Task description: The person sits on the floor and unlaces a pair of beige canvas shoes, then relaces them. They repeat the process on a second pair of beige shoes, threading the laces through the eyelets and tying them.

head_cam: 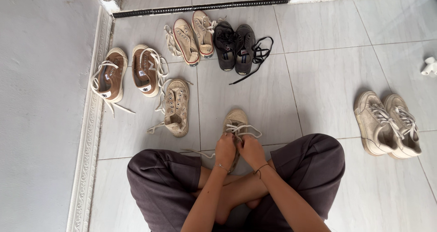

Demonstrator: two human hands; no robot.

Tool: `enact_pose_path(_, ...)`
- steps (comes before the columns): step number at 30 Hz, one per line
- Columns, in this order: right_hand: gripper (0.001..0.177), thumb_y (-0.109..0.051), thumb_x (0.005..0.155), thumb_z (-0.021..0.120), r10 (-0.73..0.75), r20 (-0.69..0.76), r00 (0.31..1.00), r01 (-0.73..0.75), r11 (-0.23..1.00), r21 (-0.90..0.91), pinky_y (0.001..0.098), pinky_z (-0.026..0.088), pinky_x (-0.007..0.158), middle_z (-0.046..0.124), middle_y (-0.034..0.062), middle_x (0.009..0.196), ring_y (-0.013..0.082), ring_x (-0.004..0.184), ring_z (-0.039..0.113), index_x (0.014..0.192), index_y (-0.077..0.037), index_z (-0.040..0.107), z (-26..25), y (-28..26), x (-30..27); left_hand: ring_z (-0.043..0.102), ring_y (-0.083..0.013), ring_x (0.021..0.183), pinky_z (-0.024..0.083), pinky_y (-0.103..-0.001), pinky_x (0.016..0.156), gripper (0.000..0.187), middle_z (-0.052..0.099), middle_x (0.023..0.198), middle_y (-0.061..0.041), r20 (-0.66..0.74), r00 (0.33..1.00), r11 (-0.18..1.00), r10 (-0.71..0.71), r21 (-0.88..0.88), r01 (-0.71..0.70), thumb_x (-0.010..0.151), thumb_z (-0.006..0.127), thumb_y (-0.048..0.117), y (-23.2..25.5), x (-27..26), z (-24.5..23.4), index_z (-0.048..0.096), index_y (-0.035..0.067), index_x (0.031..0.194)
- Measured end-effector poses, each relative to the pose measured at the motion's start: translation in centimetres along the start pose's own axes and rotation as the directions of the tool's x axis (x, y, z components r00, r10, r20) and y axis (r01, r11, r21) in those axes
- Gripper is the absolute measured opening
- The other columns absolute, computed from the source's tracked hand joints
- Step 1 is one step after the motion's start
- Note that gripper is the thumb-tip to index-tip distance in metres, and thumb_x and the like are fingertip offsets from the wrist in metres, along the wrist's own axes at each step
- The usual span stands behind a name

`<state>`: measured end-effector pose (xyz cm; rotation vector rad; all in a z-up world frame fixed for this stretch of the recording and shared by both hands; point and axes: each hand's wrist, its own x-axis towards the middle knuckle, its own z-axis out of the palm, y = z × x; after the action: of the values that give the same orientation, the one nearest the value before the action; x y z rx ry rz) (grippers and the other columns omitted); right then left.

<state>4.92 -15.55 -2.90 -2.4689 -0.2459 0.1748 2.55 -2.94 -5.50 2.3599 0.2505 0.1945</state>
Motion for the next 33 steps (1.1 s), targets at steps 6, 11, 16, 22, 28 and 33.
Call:
enact_pose_path(6,0.028,-0.020,0.093,0.066,0.216,0.076,0.973,-0.228,0.948,0.223,0.0410,0.054,0.053,0.065,0.0180,0.060,0.0291,0.051,0.068,0.078,0.003,0.063,1.4,1.1,0.0,0.070,-0.0421,0.086,0.057,-0.046,0.072,0.011,0.067,0.104,-0.023,0.055,0.998,0.996,0.006,0.086,-0.011,0.086,0.060,-0.003,-0.3,-2.6,-2.8,0.066,-0.002,0.095)
enact_pose_path(11,0.024,-0.017,0.095,0.063,0.254,0.077,0.964,-0.266,0.915,0.305,0.0360,0.057,0.051,0.067,0.0173,0.065,0.0240,0.054,0.072,0.084,0.005,0.061,1.8,1.2,-0.5,0.071,-0.0358,0.082,0.059,-0.041,0.070,0.004,0.068,0.099,-0.014,0.110,0.994,0.995,-0.005,0.100,-0.006,0.091,0.062,0.004,0.4,-7.1,-10.3,0.066,0.002,0.091)
enact_pose_path(16,0.024,-0.017,0.097,0.061,0.291,0.103,0.951,-0.309,0.883,0.353,0.0336,0.058,0.051,0.069,0.0165,0.068,0.0214,0.057,0.074,0.087,0.005,0.061,1.3,0.9,-0.4,0.071,-0.0318,0.077,0.056,-0.040,0.067,0.009,0.069,0.090,-0.008,0.212,0.959,0.979,-0.191,0.114,0.169,0.092,0.061,0.006,1.1,-12.5,-19.3,0.067,0.006,0.085)
enact_pose_path(22,0.026,-0.015,0.097,0.062,0.309,0.120,0.943,-0.332,0.870,0.364,0.0315,0.061,0.049,0.067,0.0166,0.070,0.0212,0.059,0.074,0.082,0.007,0.058,0.9,1.2,0.0,0.076,-0.0182,0.082,0.058,-0.033,0.072,0.009,0.077,0.088,0.001,0.584,0.810,0.997,0.051,-0.082,-0.004,0.085,0.066,0.009,-2.7,-17.4,-25.6,0.075,0.009,0.084)
enact_pose_path(28,0.025,-0.014,0.096,0.063,0.317,0.104,0.943,-0.332,0.861,0.385,0.0312,0.061,0.048,0.066,0.0164,0.069,0.0206,0.057,0.072,0.081,0.006,0.058,1.5,1.5,0.0,0.073,-0.0228,0.083,0.057,-0.037,0.077,0.015,0.076,0.086,-0.004,0.616,0.634,0.884,0.468,-0.334,-0.328,0.094,0.072,0.020,-7.1,-19.7,-23.3,0.077,0.009,0.085)
enact_pose_path(33,0.024,-0.016,0.098,0.063,0.387,0.194,0.901,-0.432,0.830,0.352,0.0376,0.061,0.058,0.071,0.0225,0.082,0.0262,0.066,0.075,0.087,0.005,0.057,0.4,0.3,-0.2,0.070,-0.0229,0.082,0.054,-0.036,0.079,0.011,0.074,0.083,-0.003,0.703,0.572,0.906,0.422,-0.351,-0.236,0.090,0.072,0.019,-4.4,-18.8,-22.6,0.079,0.012,0.087)
